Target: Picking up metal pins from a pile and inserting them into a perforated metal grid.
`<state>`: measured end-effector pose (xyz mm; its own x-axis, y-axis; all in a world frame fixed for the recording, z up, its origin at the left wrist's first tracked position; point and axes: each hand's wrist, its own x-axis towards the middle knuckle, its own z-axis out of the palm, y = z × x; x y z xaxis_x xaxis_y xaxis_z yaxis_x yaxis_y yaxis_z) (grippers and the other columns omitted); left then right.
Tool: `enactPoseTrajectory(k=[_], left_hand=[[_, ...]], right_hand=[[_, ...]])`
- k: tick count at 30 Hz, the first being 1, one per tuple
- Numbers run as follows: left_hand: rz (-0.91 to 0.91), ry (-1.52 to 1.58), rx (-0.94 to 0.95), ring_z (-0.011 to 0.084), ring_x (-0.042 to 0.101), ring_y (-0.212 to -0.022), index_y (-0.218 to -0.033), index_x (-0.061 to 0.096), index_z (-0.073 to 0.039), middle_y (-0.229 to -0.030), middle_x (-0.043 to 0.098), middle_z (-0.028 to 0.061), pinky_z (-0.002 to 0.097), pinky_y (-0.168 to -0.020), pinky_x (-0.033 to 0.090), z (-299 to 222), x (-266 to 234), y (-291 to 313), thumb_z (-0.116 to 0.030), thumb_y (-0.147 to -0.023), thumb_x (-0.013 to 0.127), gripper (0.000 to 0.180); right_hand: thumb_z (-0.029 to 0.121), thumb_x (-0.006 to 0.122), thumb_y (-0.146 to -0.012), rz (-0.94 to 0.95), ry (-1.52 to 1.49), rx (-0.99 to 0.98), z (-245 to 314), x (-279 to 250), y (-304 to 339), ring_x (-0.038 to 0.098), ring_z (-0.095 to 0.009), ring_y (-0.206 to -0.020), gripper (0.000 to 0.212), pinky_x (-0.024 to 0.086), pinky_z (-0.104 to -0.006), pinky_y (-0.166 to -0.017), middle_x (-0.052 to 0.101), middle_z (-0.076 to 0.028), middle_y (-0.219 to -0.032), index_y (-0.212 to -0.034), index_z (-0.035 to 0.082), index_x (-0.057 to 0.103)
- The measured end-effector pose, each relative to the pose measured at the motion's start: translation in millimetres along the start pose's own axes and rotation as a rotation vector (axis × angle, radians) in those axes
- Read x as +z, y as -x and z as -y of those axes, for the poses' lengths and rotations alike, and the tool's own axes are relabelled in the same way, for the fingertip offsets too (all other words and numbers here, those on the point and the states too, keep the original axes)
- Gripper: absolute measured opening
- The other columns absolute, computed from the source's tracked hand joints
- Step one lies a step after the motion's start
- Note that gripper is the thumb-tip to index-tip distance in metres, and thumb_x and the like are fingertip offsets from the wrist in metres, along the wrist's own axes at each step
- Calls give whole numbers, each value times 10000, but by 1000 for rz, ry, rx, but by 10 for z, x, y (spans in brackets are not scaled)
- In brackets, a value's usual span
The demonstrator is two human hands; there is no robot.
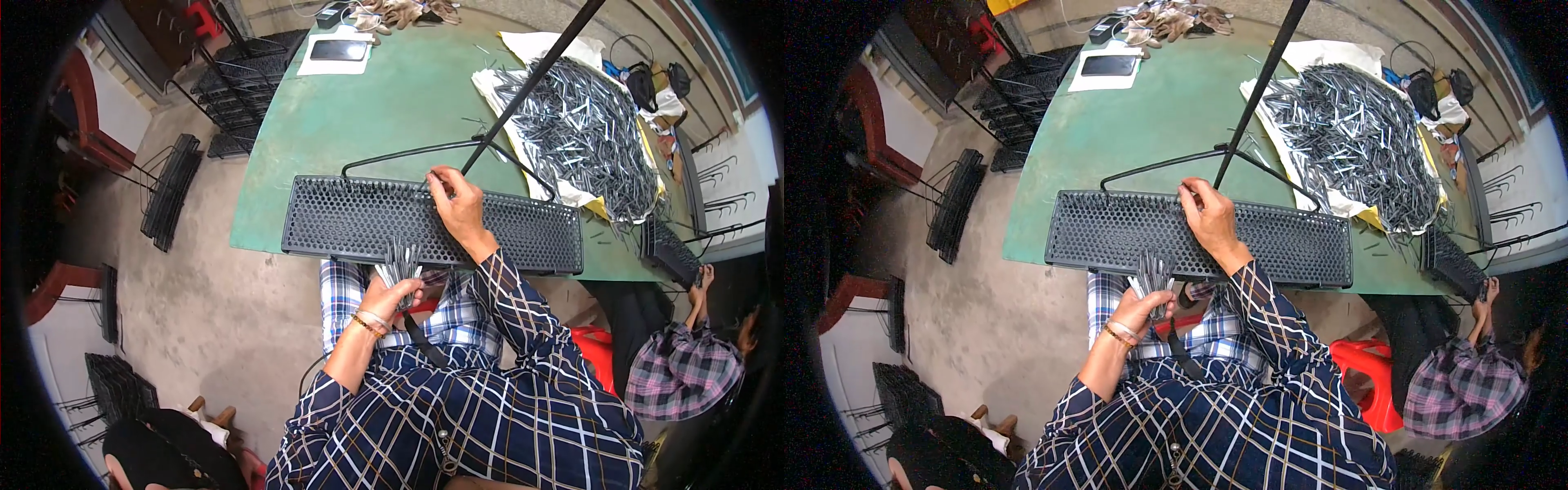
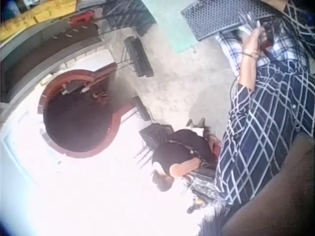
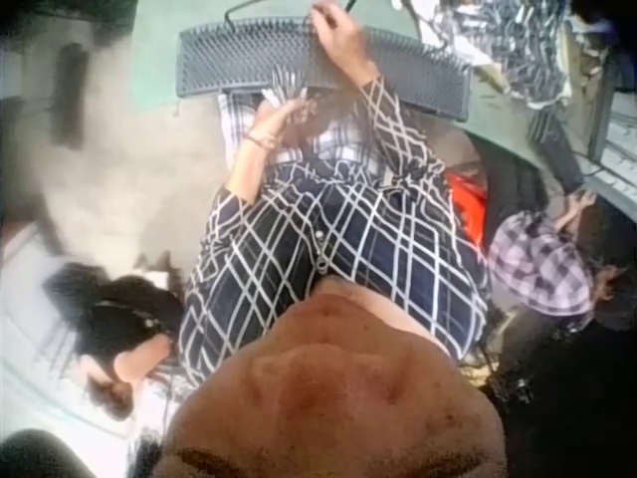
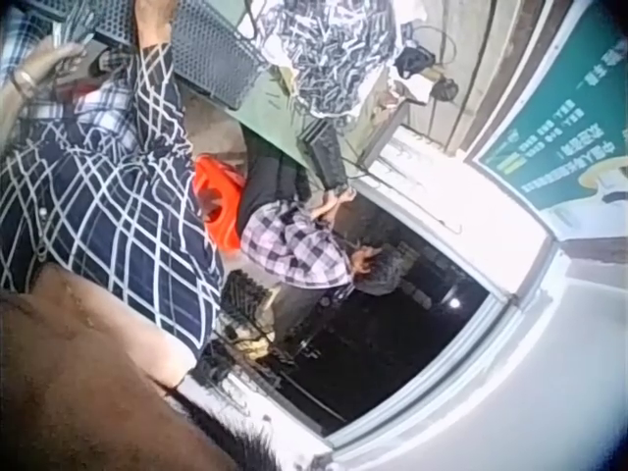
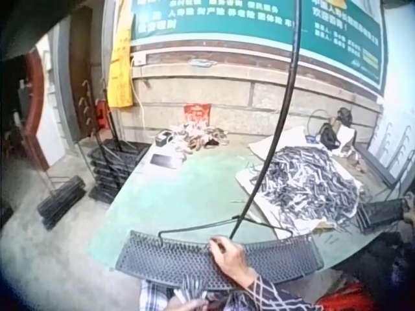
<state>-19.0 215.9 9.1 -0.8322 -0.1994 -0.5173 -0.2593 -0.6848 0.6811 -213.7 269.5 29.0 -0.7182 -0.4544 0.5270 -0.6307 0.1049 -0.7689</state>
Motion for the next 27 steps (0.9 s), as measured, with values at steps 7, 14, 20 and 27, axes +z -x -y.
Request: enactPoseTrajectory(k=[7,14,20,27], left_hand=[[28,-15,-22,133,581,-633,-828,620,8,-746,616,63,237,-568,465,-16,-15,39,-51,-797,617,66],[52,16,-27,133,582,-641,-835,623,8,-754,620,63,237,-576,466,-16,-10,51,-50,-799,621,68],[66,-95,20,127,572,-619,-847,619,16,-740,619,64,238,-578,464,0,-7,32,-43,-793,621,80],[70,-188,92,84,566,-622,-851,614,-6,-712,612,16,219,-580,461,-109,40,103,-51,-789,628,77]], right_hand=[[94,651,-813,-12,50,9,-9,23,-6,635,-143,-610,146,477,-250,-531,660,-93,-741,-927,11,613],[83,649,-788,73,141,-2,-114,68,83,629,-255,-600,111,485,-318,-531,645,-102,-740,-879,28,618],[96,650,-796,114,246,-250,-173,22,96,628,-248,-694,131,501,-297,-560,632,-121,-894,-897,14,634],[205,633,-846,557,-286,382,264,-196,124,607,-146,-768,257,483,-267,-684,641,-80,-883,-979,-15,653]])
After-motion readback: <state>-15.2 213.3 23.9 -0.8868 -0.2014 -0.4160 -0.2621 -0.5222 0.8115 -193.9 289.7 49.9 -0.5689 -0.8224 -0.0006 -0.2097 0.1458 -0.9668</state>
